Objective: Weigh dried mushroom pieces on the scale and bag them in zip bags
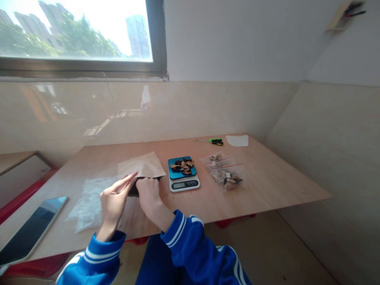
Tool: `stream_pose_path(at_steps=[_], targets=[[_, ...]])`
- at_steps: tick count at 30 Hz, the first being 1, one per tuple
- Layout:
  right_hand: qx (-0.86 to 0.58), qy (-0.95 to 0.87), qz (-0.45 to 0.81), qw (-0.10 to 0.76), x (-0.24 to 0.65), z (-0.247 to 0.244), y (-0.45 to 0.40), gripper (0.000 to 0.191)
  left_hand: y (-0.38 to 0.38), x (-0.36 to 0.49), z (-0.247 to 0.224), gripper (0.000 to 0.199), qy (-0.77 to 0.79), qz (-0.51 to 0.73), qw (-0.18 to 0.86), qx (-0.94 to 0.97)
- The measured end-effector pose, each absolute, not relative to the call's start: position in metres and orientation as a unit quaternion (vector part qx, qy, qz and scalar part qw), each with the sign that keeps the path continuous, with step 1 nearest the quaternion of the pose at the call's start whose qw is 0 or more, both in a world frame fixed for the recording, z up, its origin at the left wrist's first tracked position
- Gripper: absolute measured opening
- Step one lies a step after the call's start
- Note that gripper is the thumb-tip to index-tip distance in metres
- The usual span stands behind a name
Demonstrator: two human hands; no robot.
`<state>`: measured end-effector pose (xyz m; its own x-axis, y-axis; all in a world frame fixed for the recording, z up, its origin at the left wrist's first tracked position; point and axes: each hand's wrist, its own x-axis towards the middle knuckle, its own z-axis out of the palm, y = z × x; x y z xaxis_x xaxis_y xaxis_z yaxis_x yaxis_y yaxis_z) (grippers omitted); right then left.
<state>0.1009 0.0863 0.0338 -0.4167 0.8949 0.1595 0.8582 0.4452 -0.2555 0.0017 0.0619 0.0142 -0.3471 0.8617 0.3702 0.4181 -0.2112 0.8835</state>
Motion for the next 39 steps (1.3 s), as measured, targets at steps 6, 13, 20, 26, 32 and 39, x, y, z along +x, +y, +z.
stream_pose_path(at_steps=[6,13,20,26,32,39], targets=[[-0.472,-0.814,0.105,0.323,0.142,0.055,0.045,0.02,0.065,-0.01,0.022,0.028,0.605,0.557,0.18,0.54],[-0.595,-0.641,0.123,0.469,0.262,0.021,0.091,0.021,0.065,-0.01,0.022,0.027,0.614,0.56,0.176,0.528],[-0.609,-0.63,0.082,0.474,0.283,-0.051,0.147,0.026,0.066,-0.008,0.018,0.026,0.608,0.556,0.175,0.54],[-0.586,-0.595,0.142,0.531,0.291,-0.056,0.125,0.039,0.067,-0.014,0.019,0.029,0.616,0.538,0.16,0.553],[-0.591,-0.568,0.241,0.52,0.308,-0.044,0.074,0.042,0.078,-0.027,0.009,0.027,0.62,0.514,0.156,0.571],[-0.605,-0.545,0.342,0.469,0.319,-0.045,0.025,0.044,0.077,-0.039,-0.006,0.033,0.617,0.468,0.137,0.618]])
